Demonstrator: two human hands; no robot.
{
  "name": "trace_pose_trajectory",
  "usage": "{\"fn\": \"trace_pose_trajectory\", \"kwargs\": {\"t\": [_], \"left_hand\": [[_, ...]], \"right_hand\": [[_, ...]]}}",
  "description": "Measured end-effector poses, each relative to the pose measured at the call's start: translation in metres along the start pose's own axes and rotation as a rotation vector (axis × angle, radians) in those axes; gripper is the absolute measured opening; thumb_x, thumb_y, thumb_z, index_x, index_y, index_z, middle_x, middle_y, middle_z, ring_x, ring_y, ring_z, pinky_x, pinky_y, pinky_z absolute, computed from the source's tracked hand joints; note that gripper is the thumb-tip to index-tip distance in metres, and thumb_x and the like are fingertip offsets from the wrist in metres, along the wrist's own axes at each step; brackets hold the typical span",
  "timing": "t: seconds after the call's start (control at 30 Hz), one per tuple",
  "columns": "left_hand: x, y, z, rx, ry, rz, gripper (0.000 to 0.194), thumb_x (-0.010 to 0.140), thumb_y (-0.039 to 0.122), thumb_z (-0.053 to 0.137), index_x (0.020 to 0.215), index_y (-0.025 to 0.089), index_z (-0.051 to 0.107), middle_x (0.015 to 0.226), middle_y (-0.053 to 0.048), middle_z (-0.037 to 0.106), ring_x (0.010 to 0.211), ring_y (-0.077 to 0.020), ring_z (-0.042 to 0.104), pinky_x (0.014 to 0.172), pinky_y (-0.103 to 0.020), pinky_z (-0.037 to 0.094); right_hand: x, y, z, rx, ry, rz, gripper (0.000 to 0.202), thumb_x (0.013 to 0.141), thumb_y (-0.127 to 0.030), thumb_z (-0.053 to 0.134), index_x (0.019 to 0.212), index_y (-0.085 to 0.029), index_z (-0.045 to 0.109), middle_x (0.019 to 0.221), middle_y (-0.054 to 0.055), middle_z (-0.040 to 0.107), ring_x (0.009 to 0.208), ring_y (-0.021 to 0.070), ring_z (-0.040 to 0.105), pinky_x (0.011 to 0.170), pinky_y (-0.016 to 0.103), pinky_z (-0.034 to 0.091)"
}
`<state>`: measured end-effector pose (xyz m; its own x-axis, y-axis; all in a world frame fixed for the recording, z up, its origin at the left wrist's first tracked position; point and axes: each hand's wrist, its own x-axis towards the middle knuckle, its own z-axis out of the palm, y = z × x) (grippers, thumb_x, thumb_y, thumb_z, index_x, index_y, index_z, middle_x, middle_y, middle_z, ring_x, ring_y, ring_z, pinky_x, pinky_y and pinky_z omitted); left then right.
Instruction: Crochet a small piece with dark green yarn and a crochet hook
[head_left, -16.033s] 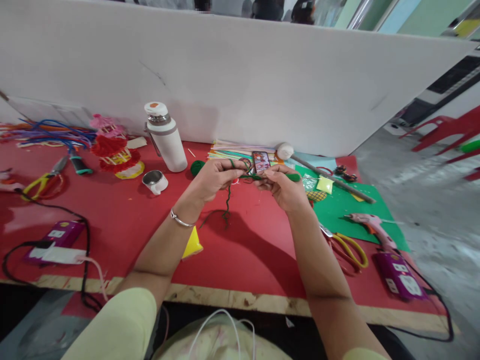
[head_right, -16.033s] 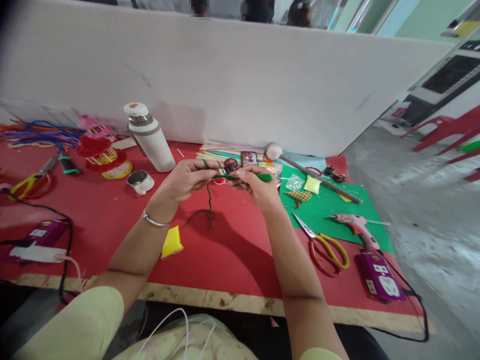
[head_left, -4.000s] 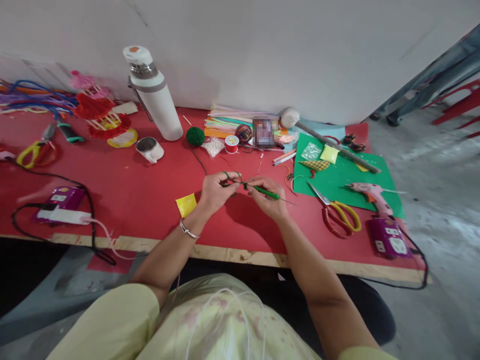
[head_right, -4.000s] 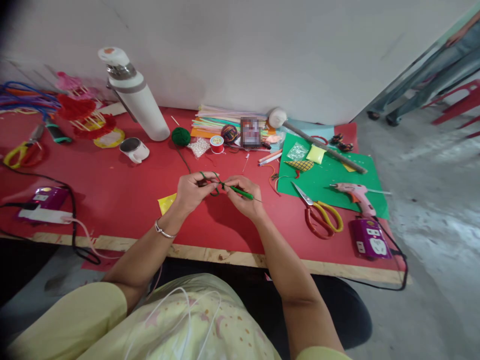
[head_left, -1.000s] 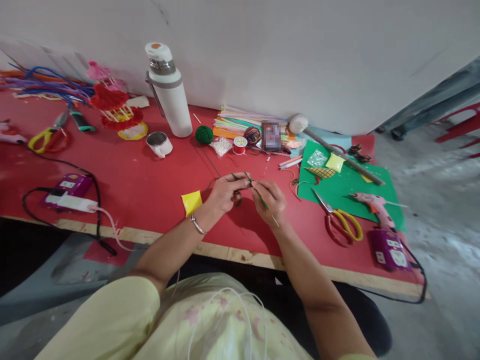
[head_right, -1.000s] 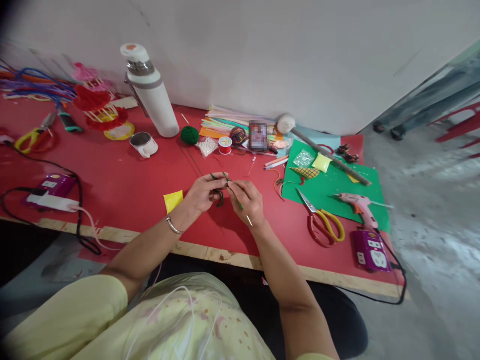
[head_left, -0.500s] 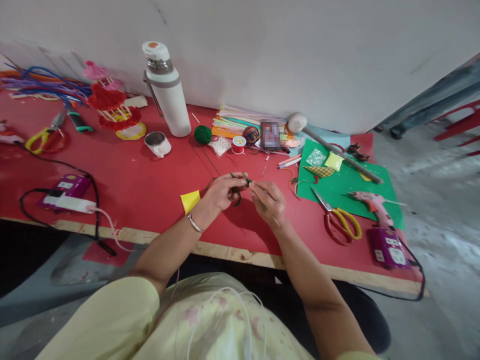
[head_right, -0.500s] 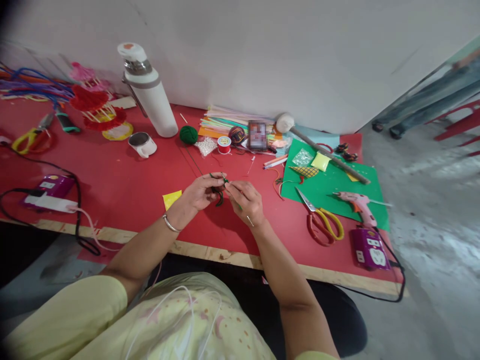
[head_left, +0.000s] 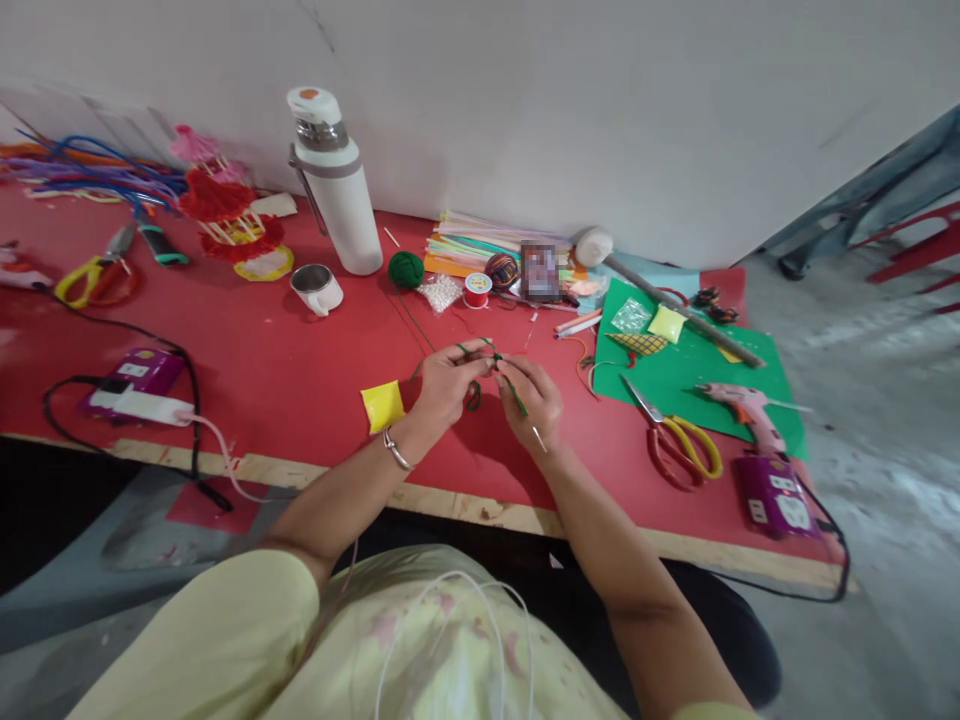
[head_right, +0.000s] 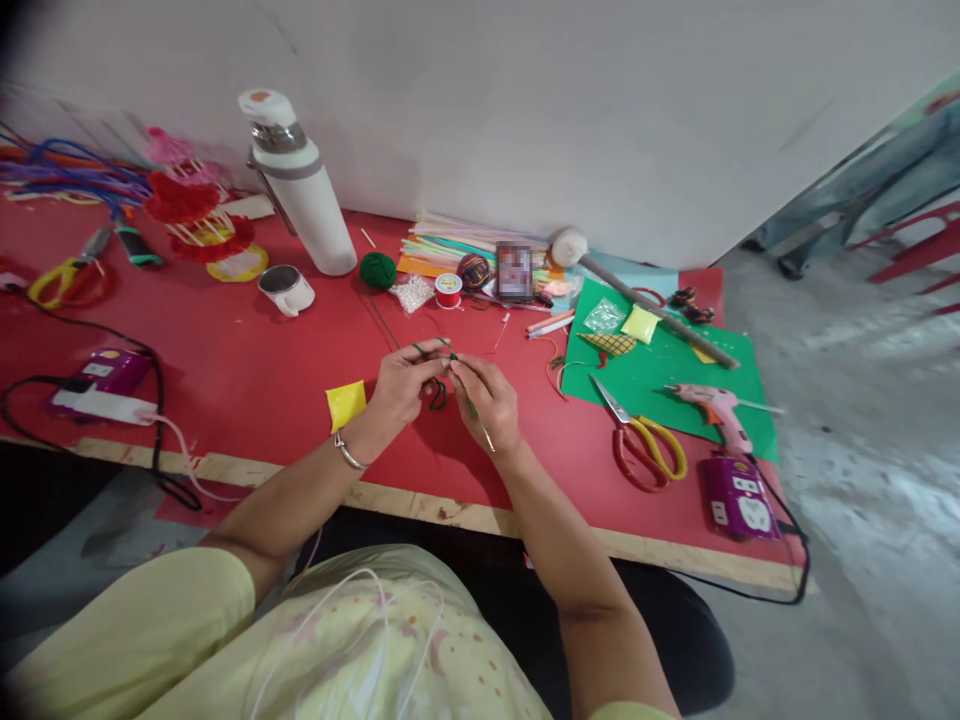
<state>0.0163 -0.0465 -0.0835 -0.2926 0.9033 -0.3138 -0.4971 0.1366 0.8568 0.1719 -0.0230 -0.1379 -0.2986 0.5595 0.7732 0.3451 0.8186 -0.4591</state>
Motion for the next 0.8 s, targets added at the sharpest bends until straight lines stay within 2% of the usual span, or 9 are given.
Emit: {"fn": "trace_pose_trajectory", "kwargs": {"t": [0.17, 0.27, 0.33, 0.5, 0.8], "left_hand": [[0.006, 0.003, -0.005, -0.197, -0.172, -0.284, 0.029, 0.058, 0.01, 0.084, 0.085, 0.014, 0.074, 0.072, 0.001, 0.067, 0.057, -0.006, 0.058, 0.042, -0.015, 0.028], [0.012, 0.009, -0.014, -0.179, -0.296, -0.35, 0.031, 0.058, 0.008, 0.085, 0.088, 0.013, 0.075, 0.071, 0.001, 0.064, 0.059, -0.0064, 0.059, 0.042, -0.014, 0.026], [0.015, 0.015, -0.02, -0.121, -0.346, -0.329, 0.033, 0.058, 0.009, 0.085, 0.089, 0.011, 0.077, 0.07, -0.001, 0.065, 0.059, -0.0067, 0.058, 0.042, -0.015, 0.025], [0.018, 0.027, -0.027, 0.012, -0.288, -0.215, 0.031, 0.056, 0.008, 0.083, 0.086, 0.009, 0.08, 0.068, -0.004, 0.068, 0.054, -0.0071, 0.053, 0.042, -0.019, 0.025], [0.018, 0.033, -0.031, 0.101, -0.268, -0.207, 0.025, 0.055, 0.008, 0.078, 0.08, 0.011, 0.078, 0.064, -0.004, 0.069, 0.049, -0.008, 0.052, 0.041, -0.019, 0.028]], "right_hand": [[0.002, 0.0, -0.003, 0.026, 0.039, -0.043, 0.047, 0.096, -0.015, 0.07, 0.138, -0.037, 0.07, 0.124, 0.01, 0.077, 0.112, 0.0253, 0.074, 0.094, 0.042, 0.064], [0.008, -0.002, -0.009, 0.147, 0.03, -0.021, 0.039, 0.098, -0.019, 0.07, 0.133, -0.036, 0.073, 0.12, 0.008, 0.08, 0.109, 0.023, 0.076, 0.094, 0.04, 0.064], [0.011, -0.004, -0.013, 0.225, -0.04, 0.065, 0.032, 0.1, -0.024, 0.068, 0.129, -0.035, 0.075, 0.122, 0.007, 0.081, 0.112, 0.0228, 0.077, 0.097, 0.041, 0.065], [0.015, -0.01, -0.022, 0.371, -0.181, 0.285, 0.025, 0.104, -0.032, 0.062, 0.124, -0.033, 0.077, 0.127, 0.006, 0.08, 0.117, 0.0237, 0.077, 0.104, 0.046, 0.063], [0.02, -0.014, -0.032, 0.429, -0.286, 0.306, 0.022, 0.106, -0.038, 0.058, 0.117, -0.029, 0.076, 0.129, 0.006, 0.08, 0.121, 0.0236, 0.076, 0.107, 0.045, 0.06]]}}
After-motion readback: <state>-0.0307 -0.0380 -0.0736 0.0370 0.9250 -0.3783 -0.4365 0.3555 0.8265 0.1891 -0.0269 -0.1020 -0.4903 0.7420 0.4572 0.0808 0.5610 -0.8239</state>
